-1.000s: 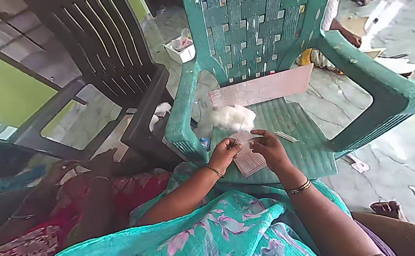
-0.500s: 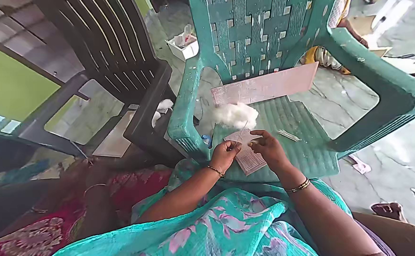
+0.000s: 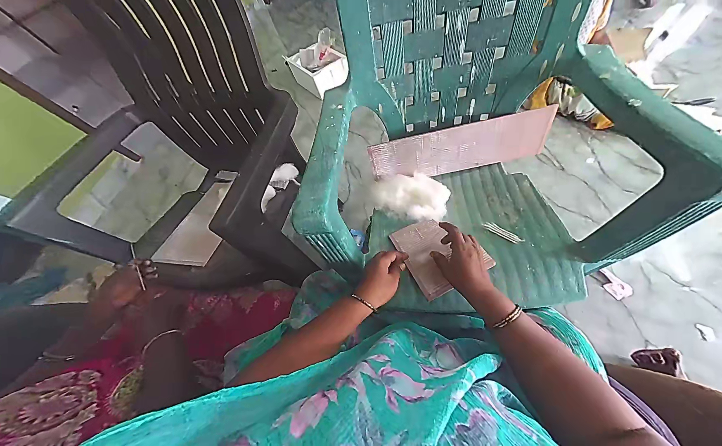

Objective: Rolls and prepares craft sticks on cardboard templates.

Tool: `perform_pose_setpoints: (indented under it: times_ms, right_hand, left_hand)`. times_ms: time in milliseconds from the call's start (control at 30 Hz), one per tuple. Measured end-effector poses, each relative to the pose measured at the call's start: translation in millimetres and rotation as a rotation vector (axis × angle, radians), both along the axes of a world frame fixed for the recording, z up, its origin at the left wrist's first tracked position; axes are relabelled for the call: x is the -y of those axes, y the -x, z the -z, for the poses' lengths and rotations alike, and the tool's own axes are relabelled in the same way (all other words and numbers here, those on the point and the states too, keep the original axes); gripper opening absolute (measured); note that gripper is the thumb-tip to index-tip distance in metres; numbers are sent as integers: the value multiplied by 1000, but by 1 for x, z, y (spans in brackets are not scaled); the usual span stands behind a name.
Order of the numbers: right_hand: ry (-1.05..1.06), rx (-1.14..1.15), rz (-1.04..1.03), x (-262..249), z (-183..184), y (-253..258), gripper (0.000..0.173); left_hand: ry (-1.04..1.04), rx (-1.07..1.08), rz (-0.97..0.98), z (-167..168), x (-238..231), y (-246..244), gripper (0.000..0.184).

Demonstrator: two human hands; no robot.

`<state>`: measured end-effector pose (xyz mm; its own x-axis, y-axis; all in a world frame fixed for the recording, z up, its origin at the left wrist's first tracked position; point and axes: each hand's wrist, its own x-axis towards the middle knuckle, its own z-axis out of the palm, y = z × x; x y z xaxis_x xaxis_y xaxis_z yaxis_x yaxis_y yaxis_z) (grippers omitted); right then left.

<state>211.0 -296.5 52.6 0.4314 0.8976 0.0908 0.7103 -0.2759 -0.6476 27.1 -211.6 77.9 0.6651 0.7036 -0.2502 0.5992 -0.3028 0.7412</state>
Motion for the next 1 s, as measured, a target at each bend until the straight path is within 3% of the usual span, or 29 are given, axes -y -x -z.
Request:
perform_pose_setpoints:
  times_ms: [200,333,433,533,700,833,1000]
  right_hand:
    - [9,-26,70,1,0,-15,65]
    - [-19,3,64,-2,-6,-27,50]
    - [38,126,-161,-14,-5,-21,41]
    - [279,265,-425,-18,-2,-10,58]
    - [526,333,-555,12,-14,-5,73]
    - [548,367,-602,54,-17,-11,75]
    - [393,356,-666,84,-26,-22,63]
  left_hand:
    - [-72,-100,33,-3,-2,-9,27]
    - [-104,-144,55,-5,-7,-12,25]
    - [-113,-164,75,-4,-7,-14,26]
    - [-120,-177,115,-6,-3,-15,26]
    - [-56,-185,157,-7,3,-10,28]
    - [-9,-216,253,-11,12,-2,31]
    - [26,-171,297,-12,19,3,31]
